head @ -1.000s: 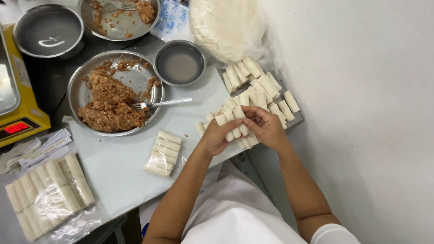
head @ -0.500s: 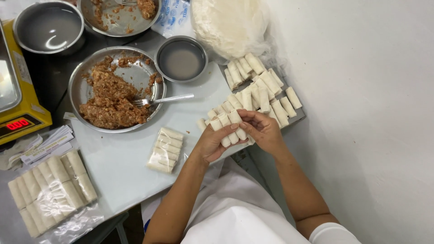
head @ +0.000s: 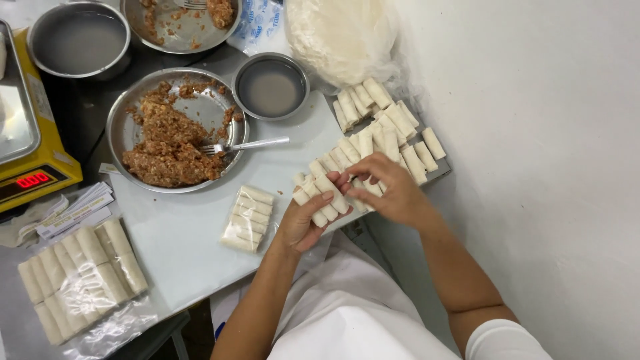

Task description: The person places spring rolls into small plastic bags by hand and stacks the filled bags on the table.

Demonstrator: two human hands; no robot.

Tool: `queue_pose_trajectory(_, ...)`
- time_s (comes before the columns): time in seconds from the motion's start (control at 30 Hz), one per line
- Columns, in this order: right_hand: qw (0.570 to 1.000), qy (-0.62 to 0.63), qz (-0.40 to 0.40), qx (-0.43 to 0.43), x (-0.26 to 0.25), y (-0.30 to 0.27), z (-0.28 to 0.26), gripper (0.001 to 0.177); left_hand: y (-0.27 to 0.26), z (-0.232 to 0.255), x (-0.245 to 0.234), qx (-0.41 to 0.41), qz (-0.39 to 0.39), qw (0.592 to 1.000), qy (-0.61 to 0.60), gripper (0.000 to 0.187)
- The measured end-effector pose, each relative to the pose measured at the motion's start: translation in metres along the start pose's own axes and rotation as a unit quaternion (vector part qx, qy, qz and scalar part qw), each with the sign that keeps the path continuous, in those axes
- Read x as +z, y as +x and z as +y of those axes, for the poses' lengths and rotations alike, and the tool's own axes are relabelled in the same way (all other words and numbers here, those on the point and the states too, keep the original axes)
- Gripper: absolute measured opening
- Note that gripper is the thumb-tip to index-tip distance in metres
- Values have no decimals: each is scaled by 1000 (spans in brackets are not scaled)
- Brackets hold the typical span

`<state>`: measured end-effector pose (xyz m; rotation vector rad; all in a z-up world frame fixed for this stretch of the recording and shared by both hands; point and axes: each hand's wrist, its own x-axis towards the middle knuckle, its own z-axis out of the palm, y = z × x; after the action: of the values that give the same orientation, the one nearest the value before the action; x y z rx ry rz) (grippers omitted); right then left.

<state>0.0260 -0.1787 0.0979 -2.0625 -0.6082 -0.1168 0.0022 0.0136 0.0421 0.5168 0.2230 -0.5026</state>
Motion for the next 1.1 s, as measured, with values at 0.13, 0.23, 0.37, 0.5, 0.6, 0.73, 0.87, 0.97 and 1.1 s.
queue_pose_trajectory(0.13, 1000, -1, 12, -4, 11, -17, 13, 34, -2, -7, -8, 4, -13, 1000, -10, 48)
queue_pose_trajectory(0.23, 997, 6, 79, -11, 12, -25, 21, 24, -12, -5, -4, -2, -17, 1000, -5, 48)
queue_pose_trajectory(0.37, 991, -14, 99, -85, 15, -47, 29, 10, -18, -4, -12, 17, -10, 999, 26, 50)
queue_pose_trajectory(0.5, 991, -57, -91, -74, 11, -73, 14, 25, -34, 12, -27, 44, 27, 998, 31, 50)
queue_pose_trajectory(0.6, 982, -164, -86, -23, -11, -69, 25, 21, -40, 25, -36, 60, 48, 997, 25, 49)
queue_pose_trajectory(0.73, 940, -326, 80, -64, -20, -10, 34, 18, -30, 15, -40, 79, 36, 996, 17, 48)
queue_pose_trajectory(0.87, 875, -440, -54, 196, 8, 30, 60, 38, -24, -4, -42, 73, 35, 996, 35, 51)
queue_pose_trajectory(0.97, 900, -407, 3, 154, 10, 24, 74, 36, -23, -5, -41, 70, 50, 996, 36, 51)
queue_pose_trajectory(1.1, 986, -57, 69, 143, 10, -9, 28, 38, -23, 2, -22, 51, 64, 997, 14, 46)
